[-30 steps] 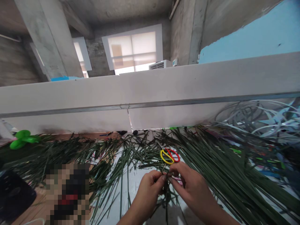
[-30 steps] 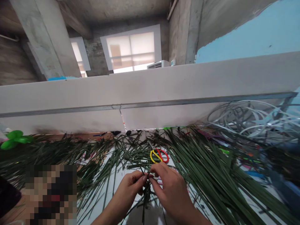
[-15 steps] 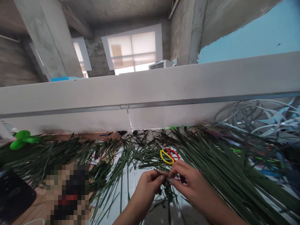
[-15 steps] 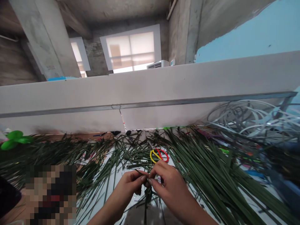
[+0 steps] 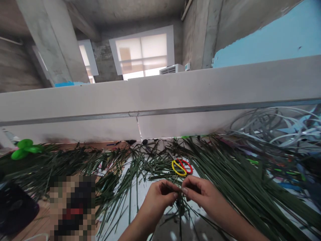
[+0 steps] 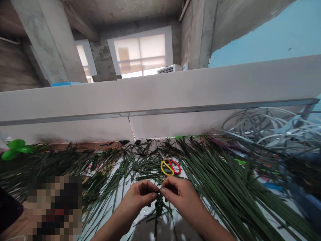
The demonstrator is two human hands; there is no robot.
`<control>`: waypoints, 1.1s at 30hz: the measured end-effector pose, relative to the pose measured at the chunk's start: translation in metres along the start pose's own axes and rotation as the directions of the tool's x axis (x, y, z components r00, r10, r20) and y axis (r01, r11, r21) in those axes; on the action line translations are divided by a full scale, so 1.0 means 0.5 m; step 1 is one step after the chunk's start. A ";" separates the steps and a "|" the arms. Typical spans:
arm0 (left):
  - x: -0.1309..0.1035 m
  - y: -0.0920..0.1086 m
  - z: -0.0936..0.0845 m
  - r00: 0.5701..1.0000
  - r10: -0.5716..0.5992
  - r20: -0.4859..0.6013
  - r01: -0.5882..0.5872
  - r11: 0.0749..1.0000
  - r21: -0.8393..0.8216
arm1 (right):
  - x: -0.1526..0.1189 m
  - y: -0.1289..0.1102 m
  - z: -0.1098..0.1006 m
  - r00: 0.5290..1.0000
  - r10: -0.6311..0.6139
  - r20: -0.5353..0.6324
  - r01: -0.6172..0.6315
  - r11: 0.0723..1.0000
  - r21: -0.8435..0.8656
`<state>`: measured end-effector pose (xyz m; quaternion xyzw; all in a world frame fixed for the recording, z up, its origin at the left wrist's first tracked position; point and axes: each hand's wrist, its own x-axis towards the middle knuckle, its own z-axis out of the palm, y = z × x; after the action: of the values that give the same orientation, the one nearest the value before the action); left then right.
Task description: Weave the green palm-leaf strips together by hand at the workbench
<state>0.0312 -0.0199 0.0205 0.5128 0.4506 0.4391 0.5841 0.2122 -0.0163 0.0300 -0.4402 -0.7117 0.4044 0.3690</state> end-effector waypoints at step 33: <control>-0.008 -0.010 0.007 0.952 0.298 -0.074 -0.237 0.865 0.442 | 0.007 0.036 0.026 0.999 0.036 0.018 -0.036 0.999 -0.020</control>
<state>0.0340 -0.0246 0.0163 0.6541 0.4999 0.4409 0.3575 0.2054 -0.0112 0.0095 -0.4527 -0.7109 0.4081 0.3508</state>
